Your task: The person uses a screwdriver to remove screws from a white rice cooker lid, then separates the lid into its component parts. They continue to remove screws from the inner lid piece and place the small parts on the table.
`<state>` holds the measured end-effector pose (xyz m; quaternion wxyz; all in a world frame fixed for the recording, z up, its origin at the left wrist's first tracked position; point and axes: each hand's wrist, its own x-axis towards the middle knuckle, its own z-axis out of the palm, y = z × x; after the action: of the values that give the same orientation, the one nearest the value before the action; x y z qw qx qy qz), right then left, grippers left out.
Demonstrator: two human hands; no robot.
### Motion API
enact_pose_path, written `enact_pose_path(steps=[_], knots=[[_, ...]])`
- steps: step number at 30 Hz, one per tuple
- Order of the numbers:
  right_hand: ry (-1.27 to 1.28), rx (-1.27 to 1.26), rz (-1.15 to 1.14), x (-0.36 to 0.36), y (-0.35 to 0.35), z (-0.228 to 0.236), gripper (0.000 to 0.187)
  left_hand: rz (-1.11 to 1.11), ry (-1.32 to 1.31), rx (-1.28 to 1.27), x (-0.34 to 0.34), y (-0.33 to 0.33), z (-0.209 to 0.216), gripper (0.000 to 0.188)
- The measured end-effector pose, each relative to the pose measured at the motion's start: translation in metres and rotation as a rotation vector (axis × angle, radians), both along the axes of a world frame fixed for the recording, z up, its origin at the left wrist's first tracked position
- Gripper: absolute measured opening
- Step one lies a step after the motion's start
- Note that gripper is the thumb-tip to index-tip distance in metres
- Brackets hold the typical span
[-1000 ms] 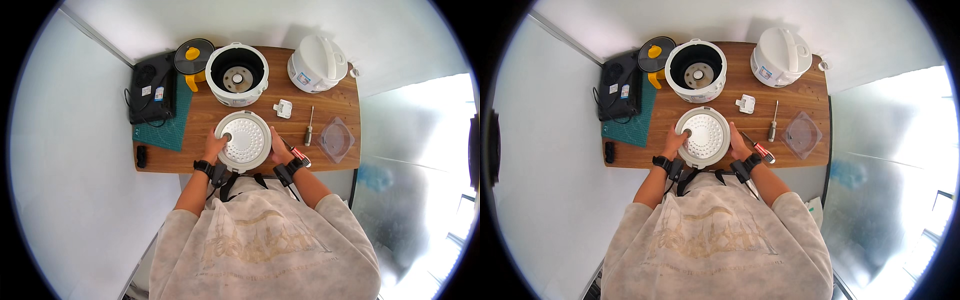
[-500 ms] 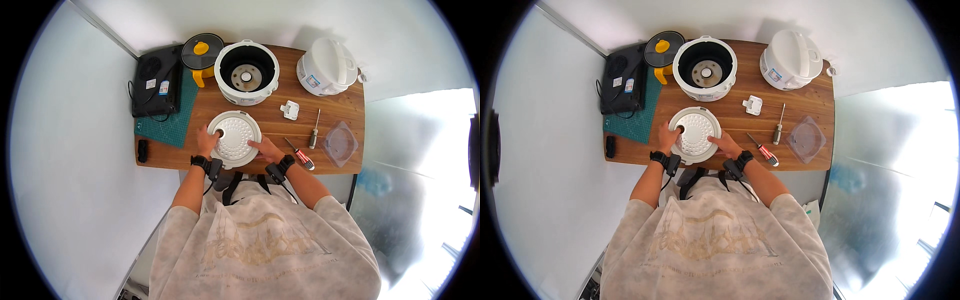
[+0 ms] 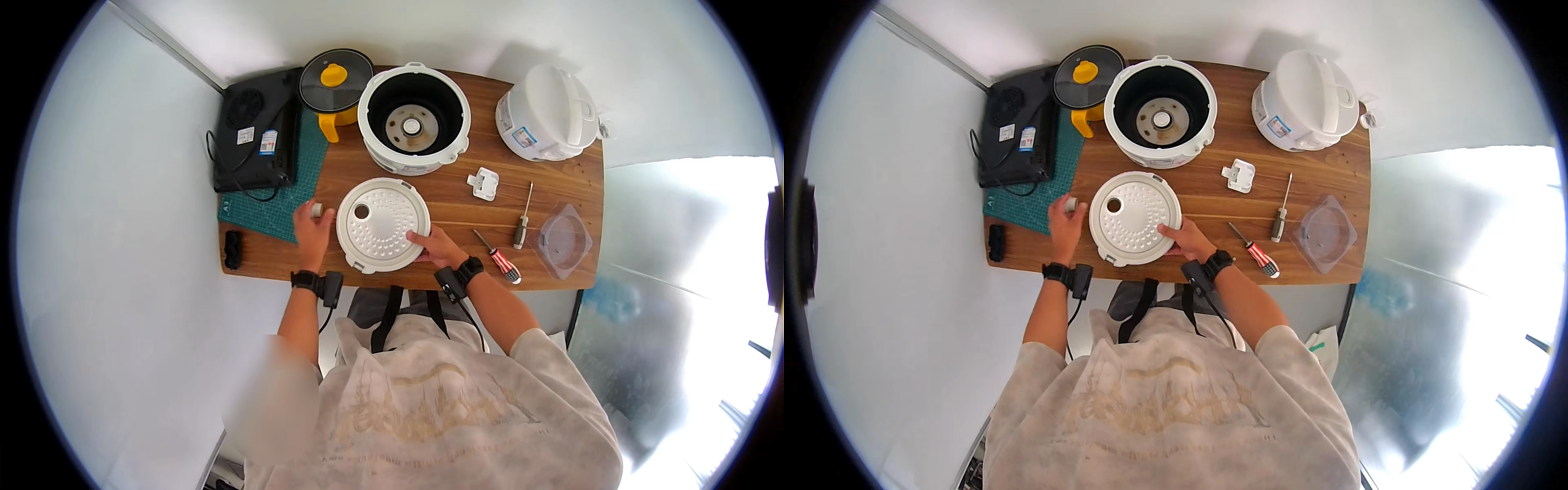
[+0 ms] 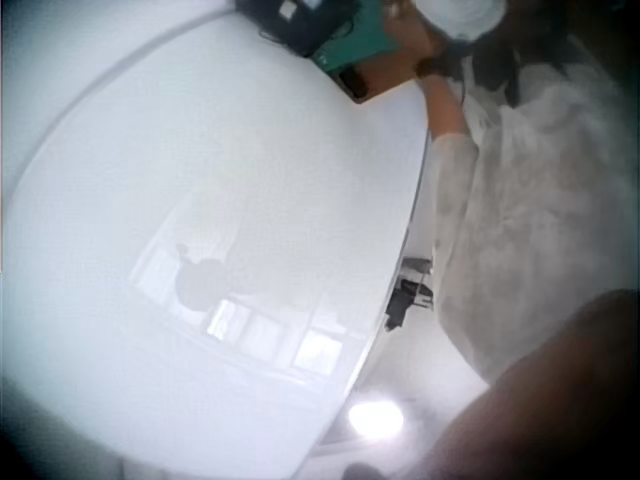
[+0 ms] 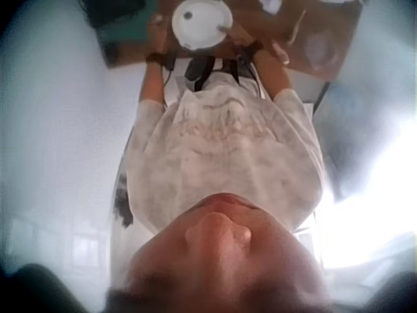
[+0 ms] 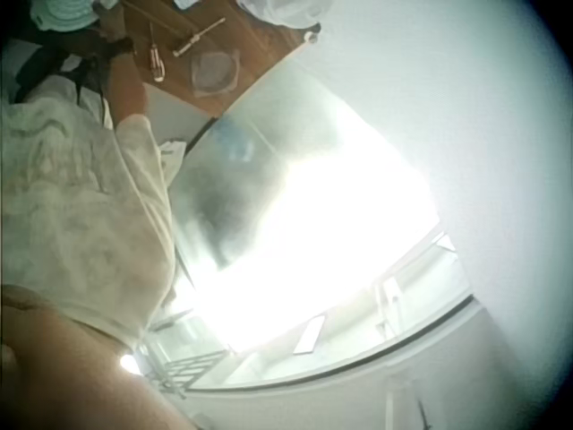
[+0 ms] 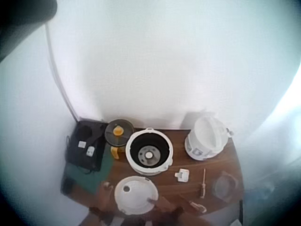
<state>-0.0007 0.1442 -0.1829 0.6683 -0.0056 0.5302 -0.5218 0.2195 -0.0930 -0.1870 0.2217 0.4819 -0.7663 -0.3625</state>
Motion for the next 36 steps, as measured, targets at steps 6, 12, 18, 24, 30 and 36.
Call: enact_pose_path(steps=[6,12,18,24,30,36], knots=[[0.064,-0.034,0.011,0.003,-0.009,-0.001,0.057,0.239,0.233,0.401,0.024,0.0,0.036,0.035],[0.094,-0.067,0.019,0.021,-0.033,0.009,0.056,0.208,0.52,0.833,0.009,0.009,0.109,0.032],[0.318,0.077,0.021,0.04,-0.048,0.01,0.058,-0.303,0.331,0.997,-0.022,0.05,0.117,0.03],[0.485,0.148,-0.057,0.017,0.017,-0.023,0.049,-0.711,0.236,1.136,-0.056,0.126,0.078,0.028],[1.189,0.425,0.158,0.001,0.114,0.036,0.031,-0.87,0.134,0.962,-0.089,0.169,0.041,0.03],[1.512,0.45,0.229,0.01,0.16,0.005,0.017,-0.757,0.226,0.844,-0.119,0.174,0.016,0.025]])
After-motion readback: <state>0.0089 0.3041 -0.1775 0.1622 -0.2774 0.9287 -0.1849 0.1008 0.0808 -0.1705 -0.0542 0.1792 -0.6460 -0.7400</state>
